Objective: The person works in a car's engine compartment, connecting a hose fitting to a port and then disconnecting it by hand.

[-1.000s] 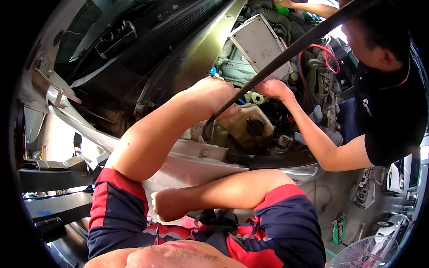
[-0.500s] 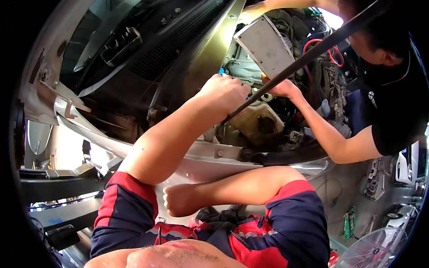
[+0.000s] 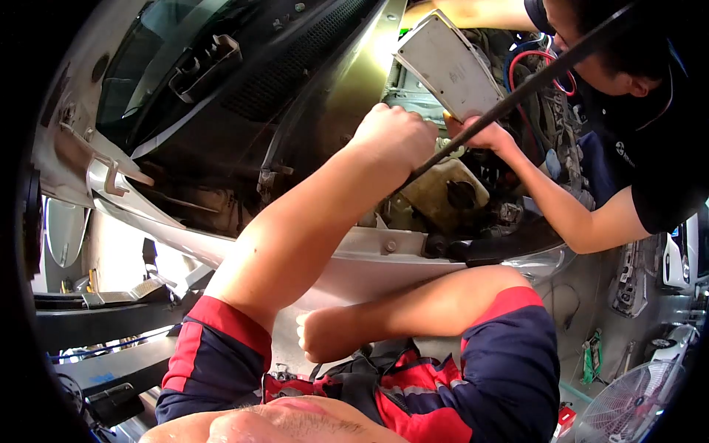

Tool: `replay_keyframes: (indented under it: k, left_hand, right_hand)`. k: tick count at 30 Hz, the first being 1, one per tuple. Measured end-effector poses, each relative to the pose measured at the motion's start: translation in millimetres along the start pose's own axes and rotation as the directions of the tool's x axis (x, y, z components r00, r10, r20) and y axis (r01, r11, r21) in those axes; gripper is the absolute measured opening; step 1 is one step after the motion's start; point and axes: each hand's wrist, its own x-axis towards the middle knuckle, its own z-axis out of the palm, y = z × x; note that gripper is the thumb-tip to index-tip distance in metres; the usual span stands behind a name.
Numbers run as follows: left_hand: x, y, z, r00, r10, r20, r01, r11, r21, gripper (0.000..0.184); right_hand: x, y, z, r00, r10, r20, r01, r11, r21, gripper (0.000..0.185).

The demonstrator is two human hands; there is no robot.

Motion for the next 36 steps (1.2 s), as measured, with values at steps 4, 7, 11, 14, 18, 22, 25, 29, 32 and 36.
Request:
replay_keyframes:
  k: [4, 7, 11, 14, 18, 22, 25, 29, 32, 36]
  left_hand:
    - [-5.8, 0.8, -9.4, 1.0, 0.03, 0.005, -0.03, 0.999, 0.028, 0.024]
    - [-8.0, -2.1, -4.9, 0.992, 0.118, -0.04, -0.112, 0.987, 0.112, 0.026]
    - [-9.8, 2.5, -13.6, 0.998, 0.048, 0.03, -0.049, 0.998, 0.045, 0.034]
    - [-9.9, -0.4, -11.9, 0.995, 0.089, 0.049, -0.093, 0.993, 0.071, 0.035]
    - [-14.4, -0.4, -14.5, 0.996, 0.082, -0.021, -0.081, 0.995, 0.06, 0.025]
    - [-2.5, 0.2, -4.4, 0.989, 0.137, 0.054, -0.143, 0.983, 0.119, 0.039]
    - [-4.4, 0.2, -6.9, 0.99, 0.132, 0.04, -0.137, 0.978, 0.156, 0.034]
    - [-12.9, 0.8, -12.1, 0.989, 0.15, -0.007, -0.145, 0.968, 0.207, 0.028]
    - [-8.9, 1.2, -12.4, 0.996, 0.093, -0.009, -0.09, 0.981, 0.171, 0.027]
    - [-16.4, 1.8, -17.0, 0.999, 0.011, -0.037, -0.009, 0.999, 0.054, 0.026]
  right_hand:
    - [0.1, 0.0, 4.8, 0.999, 0.009, 0.036, -0.009, 1.0, 0.005, 0.013]
    - [2.4, -1.7, 3.6, 0.999, 0.022, 0.035, -0.022, 1.0, -0.009, 0.012]
    - [5.2, 0.8, 6.5, 0.999, 0.027, 0.023, -0.027, 1.0, -0.014, 0.012]
    - [6.9, 2.6, 4.2, 1.0, 0.017, 0.012, -0.017, 1.0, -0.018, 0.013]
    - [6.3, 2.0, 6.2, 0.998, 0.037, -0.047, -0.036, 0.999, 0.014, 0.015]
    - [6.5, 2.7, 6.7, 0.996, 0.048, -0.074, -0.046, 0.999, 0.026, 0.015]
    - [6.2, 5.3, 5.4, 0.997, 0.035, -0.07, -0.034, 0.999, 0.016, 0.015]
    - [8.4, 8.8, -7.0, 0.998, -0.047, -0.047, 0.049, 0.998, 0.034, 0.015]
    - [18.1, 2.2, -26.0, 0.995, -0.056, 0.079, 0.046, 0.992, 0.117, 0.014]
    - [18.0, 4.3, -26.3, 0.999, -0.017, -0.035, 0.02, 0.997, 0.079, 0.013]
